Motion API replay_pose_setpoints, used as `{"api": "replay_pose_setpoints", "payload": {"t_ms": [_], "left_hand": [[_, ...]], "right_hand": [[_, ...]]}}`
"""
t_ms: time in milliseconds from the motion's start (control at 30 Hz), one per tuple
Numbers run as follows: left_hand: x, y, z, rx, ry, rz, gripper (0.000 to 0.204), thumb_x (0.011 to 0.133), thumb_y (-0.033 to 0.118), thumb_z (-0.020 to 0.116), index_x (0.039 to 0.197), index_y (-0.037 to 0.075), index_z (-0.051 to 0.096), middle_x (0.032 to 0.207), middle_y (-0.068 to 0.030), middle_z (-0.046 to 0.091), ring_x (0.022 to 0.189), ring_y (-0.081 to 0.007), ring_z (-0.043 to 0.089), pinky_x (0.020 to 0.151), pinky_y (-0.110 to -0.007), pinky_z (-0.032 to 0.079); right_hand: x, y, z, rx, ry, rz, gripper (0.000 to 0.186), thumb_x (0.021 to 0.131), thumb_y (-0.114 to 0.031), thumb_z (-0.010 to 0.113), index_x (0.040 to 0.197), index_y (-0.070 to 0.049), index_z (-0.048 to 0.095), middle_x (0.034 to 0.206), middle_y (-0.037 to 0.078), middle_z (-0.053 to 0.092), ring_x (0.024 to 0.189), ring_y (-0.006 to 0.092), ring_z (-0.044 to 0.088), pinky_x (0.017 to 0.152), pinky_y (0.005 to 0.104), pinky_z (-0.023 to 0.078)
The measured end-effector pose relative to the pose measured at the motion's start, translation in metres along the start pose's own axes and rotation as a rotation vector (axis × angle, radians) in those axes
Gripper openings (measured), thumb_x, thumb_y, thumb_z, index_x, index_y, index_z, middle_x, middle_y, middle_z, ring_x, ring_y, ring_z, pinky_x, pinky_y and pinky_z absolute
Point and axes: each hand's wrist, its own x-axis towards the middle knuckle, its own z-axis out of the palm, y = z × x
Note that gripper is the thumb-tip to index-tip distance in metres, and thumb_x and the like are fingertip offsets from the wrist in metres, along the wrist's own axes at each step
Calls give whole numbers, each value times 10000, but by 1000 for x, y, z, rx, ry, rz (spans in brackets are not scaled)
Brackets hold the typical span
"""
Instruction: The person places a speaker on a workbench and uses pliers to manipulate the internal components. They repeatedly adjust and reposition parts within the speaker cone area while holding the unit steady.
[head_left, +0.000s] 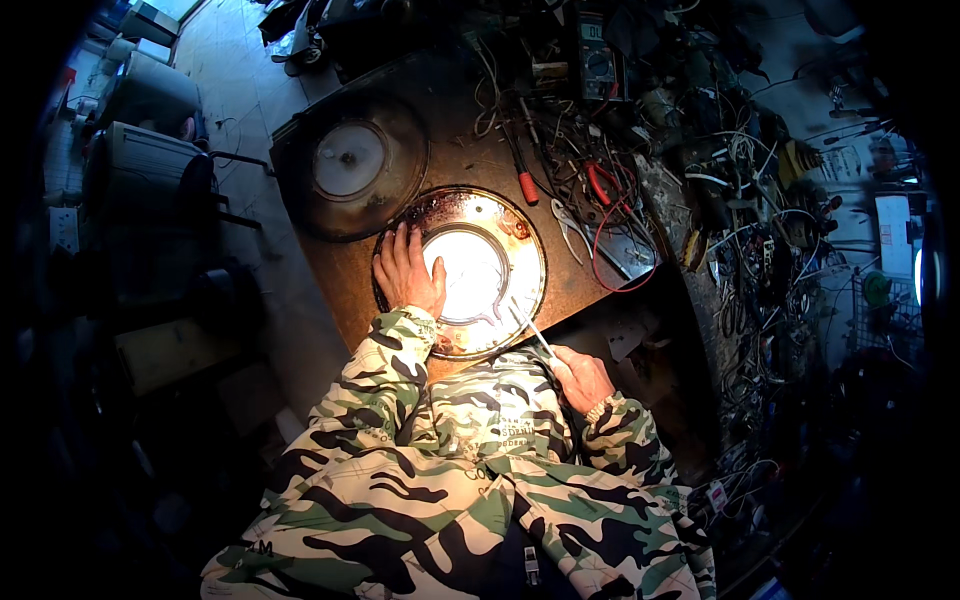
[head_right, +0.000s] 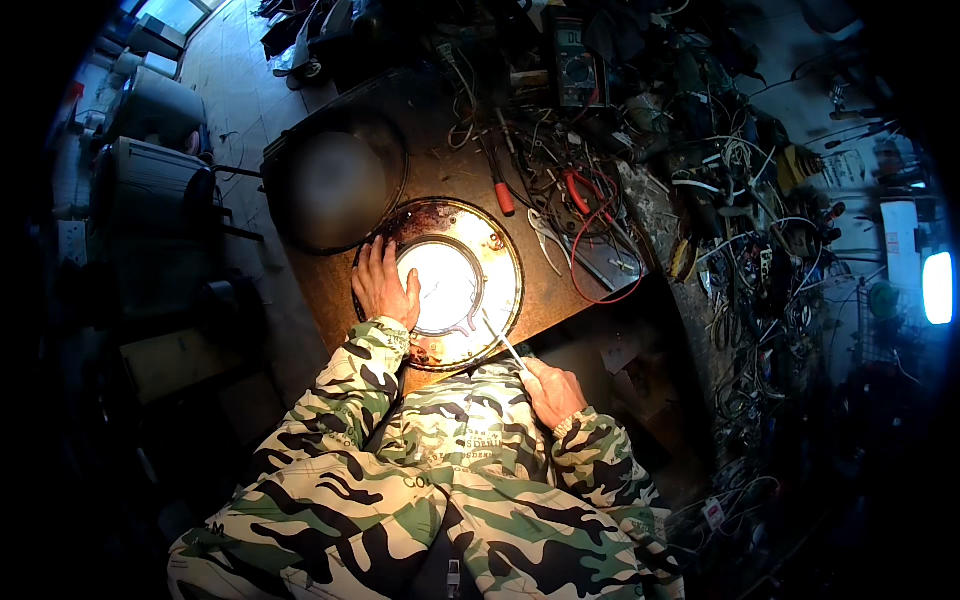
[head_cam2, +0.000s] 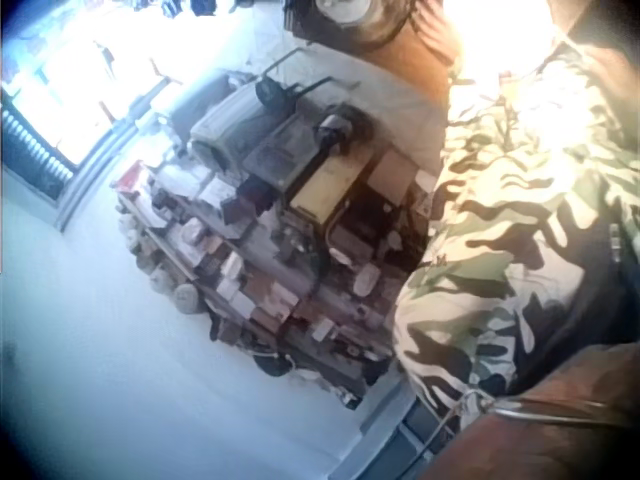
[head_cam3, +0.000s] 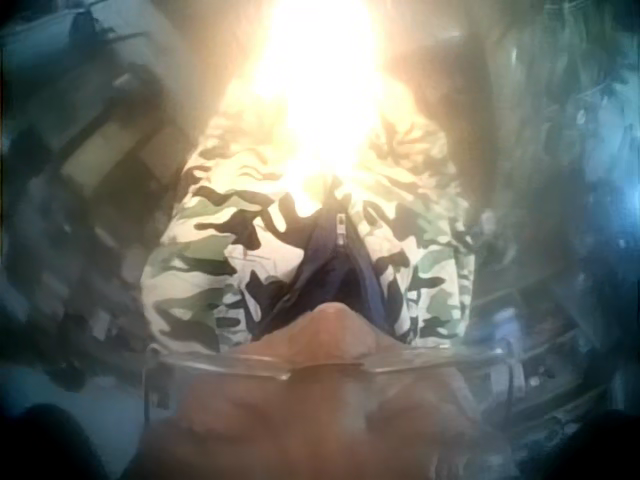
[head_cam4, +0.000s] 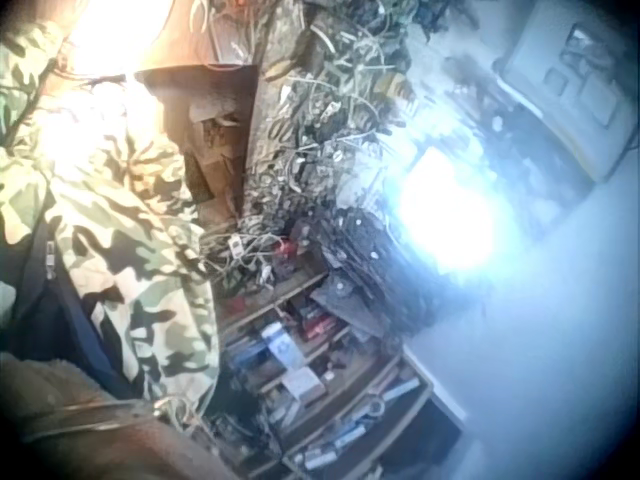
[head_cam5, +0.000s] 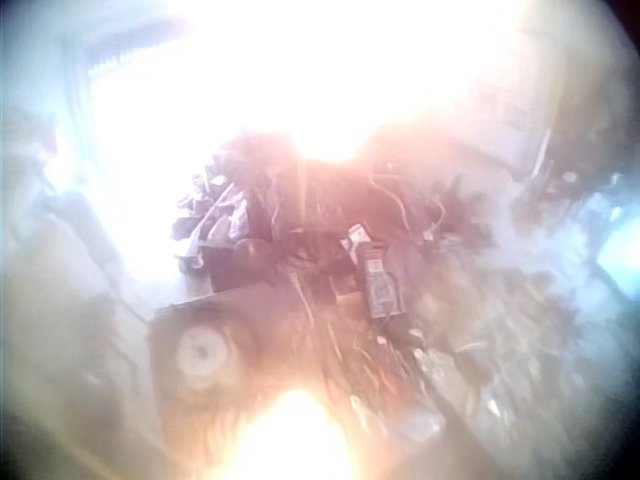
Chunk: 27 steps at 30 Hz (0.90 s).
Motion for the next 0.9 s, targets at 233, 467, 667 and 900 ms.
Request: {"api": "replay_pose_setpoints", "payload": {"t_ms": [233,467,667,900], "left_hand": [[-1,-2,2,-25,55,10,703,877,326,690,1477,66,432,1572,-150,397,1468,-367,310,1162,-580,239],[-1,-1,-1,-11,51,3,688,873,322,687,1468,70,452,1569,-148,404,1468,-366,314,1158,-575,246],[-2,0,-2,-11,60,4,685,872,318,681,1468,71,452,1568,-152,405,1466,-367,319,1157,-571,248],[-4,1,0,-17,81,11,679,872,310,678,1464,71,447,1564,-160,406,1463,-374,322,1154,-571,246]], "right_hand": [[-5,53,37,-242,240,-93,267,975,-201,566,1122,0,663,987,282,687,953,472,653,808,500,523],[-4,46,39,-261,222,-147,264,956,-191,580,1133,-14,664,983,278,687,940,466,655,784,510,517],[-1,47,41,-326,204,-67,234,949,-198,581,1061,-5,653,948,276,692,909,482,654,782,538,517],[4,56,32,-468,195,-138,245,978,-221,611,1106,-22,678,910,232,707,867,444,672,749,500,531]]}}
